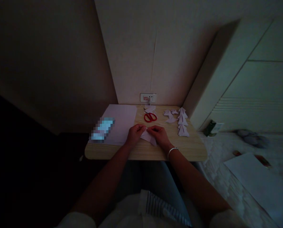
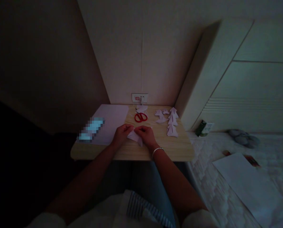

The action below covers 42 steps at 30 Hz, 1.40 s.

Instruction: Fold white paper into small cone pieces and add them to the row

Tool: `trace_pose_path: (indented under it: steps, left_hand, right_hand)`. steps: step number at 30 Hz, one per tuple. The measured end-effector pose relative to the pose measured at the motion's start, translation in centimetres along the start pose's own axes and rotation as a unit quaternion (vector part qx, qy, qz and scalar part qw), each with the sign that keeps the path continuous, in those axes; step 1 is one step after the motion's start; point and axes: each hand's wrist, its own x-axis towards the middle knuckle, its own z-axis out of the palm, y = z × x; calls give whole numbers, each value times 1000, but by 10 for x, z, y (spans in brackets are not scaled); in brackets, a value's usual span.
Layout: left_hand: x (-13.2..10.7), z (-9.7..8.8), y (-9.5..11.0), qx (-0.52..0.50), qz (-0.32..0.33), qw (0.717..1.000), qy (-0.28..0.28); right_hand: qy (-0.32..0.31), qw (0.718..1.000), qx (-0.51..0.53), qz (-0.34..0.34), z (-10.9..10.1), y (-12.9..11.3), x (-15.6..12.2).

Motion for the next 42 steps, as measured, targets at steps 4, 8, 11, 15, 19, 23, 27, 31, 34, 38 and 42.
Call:
trace_pose_path:
  steps: [4,8,11,15,19,23,27,31,34,38,42]
  left_hand:
    - [-1,-1,6,-27,-2,1000,14]
    - [-3,-2,8,-97,-32,995,-17]
    - [-4,-3,7,-120,-50,990,-51]
    - [-5,-2,4,-127,-58,988,-65]
    - [-4,0,4,-121,-57,990,-46]
    - [-2,0,6,-134,-48,990,9]
    - [-2,-3,8,-141,-50,989,16]
    - [-5,-3,9,-114,-32,993,-8]
    - [-5,1,8,-116,-26,992,-30]
    - [-5,4,5,-113,-22,992,-46]
    - [-4,3,3,-64,-30,997,-28]
  right_hand:
    - [10,1000,19,-5,-1,-3,-2]
    - [20,999,43,13,-5,-7,-3]
    - [20,997,74,23,-9,-8,-3]
    - [8,993,110,32,-11,-6,-2]
    - [-56,985,162,34,-11,-3,-2]
    - [-108,978,177,14,-11,-1,-4]
    - [-110,984,141,4,-11,0,-4]
    - [-96,983,156,7,-11,0,-4]
    - [-76,981,180,12,-10,-1,-5]
    - [-81,987,140,-8,-7,-4,-5]
    - [-51,994,99,-18,-5,-3,-3]
